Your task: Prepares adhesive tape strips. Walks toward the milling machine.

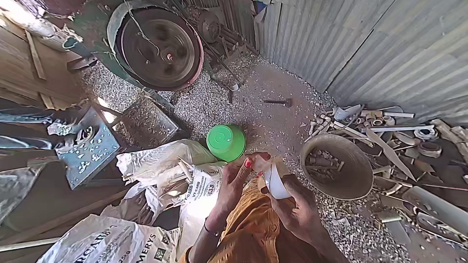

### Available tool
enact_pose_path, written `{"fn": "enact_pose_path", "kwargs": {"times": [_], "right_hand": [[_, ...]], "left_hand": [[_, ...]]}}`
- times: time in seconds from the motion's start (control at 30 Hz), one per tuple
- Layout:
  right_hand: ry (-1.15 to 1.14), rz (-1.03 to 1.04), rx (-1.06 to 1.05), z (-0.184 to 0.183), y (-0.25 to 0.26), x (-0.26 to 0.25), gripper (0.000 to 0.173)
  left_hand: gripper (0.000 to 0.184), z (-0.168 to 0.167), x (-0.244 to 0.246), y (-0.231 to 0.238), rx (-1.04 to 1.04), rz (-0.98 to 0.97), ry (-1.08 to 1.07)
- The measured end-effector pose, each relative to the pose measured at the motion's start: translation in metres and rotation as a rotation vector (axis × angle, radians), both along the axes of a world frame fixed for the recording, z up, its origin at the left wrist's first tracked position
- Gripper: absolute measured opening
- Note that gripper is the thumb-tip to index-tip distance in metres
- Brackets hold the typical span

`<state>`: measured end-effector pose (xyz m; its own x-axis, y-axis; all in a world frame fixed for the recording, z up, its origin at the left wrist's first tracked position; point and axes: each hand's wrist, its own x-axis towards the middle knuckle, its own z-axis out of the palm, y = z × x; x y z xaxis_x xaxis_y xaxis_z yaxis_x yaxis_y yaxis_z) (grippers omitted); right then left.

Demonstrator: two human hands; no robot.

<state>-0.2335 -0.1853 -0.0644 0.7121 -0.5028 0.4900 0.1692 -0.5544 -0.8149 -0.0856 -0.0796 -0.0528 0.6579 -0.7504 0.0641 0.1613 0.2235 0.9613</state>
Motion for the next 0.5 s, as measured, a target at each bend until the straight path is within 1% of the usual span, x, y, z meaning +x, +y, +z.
{"fn": "enact_pose_path", "kwargs": {"times": [0.1, 0.13, 0.2, 0.23, 0.27, 0.3, 0.33, 0.37, 0.4, 0.43, 0.5], "right_hand": [[0.011, 0.036, 0.046, -0.001, 0.002, -0.001, 0.022], [0.015, 0.054, 0.085, -0.001, 0.002, -0.001, 0.023], [0.015, 0.098, 0.185, 0.0, 0.0, -0.002, 0.027], [0.009, 0.119, 0.236, 0.0, 0.0, -0.002, 0.029], [0.005, 0.139, 0.276, 0.0, -0.001, -0.002, 0.031], [0.009, 0.158, 0.303, 0.001, -0.002, -0.002, 0.033], [0.01, 0.169, 0.314, 0.001, -0.002, -0.001, 0.034], [0.014, 0.176, 0.307, 0.001, -0.003, 0.0, 0.034], [0.023, 0.172, 0.29, 0.0, -0.003, 0.001, 0.035], [0.033, 0.159, 0.274, 0.0, -0.003, 0.002, 0.038], [0.069, 0.141, 0.228, 0.0, -0.005, 0.002, 0.045]], "left_hand": [[0.041, -0.011, 0.0, 0.008, -0.046, -0.047, -0.219], [0.035, -0.014, -0.002, 0.012, -0.012, -0.025, -0.301], [0.031, -0.021, -0.003, 0.022, 0.046, -0.054, -0.414], [0.033, -0.023, -0.005, 0.026, 0.083, -0.077, -0.439], [0.042, -0.024, -0.007, 0.028, 0.123, -0.099, -0.441], [0.054, -0.024, -0.01, 0.028, 0.146, -0.129, -0.402], [0.064, -0.025, -0.011, 0.027, 0.119, -0.183, -0.317], [0.069, -0.025, -0.013, 0.024, 0.066, -0.239, -0.194], [0.071, -0.025, -0.014, 0.022, 0.025, -0.287, -0.06], [0.066, -0.025, -0.016, 0.022, 0.037, -0.301, 0.046], [0.053, -0.021, -0.017, 0.022, 0.175, -0.289, 0.149]]}}
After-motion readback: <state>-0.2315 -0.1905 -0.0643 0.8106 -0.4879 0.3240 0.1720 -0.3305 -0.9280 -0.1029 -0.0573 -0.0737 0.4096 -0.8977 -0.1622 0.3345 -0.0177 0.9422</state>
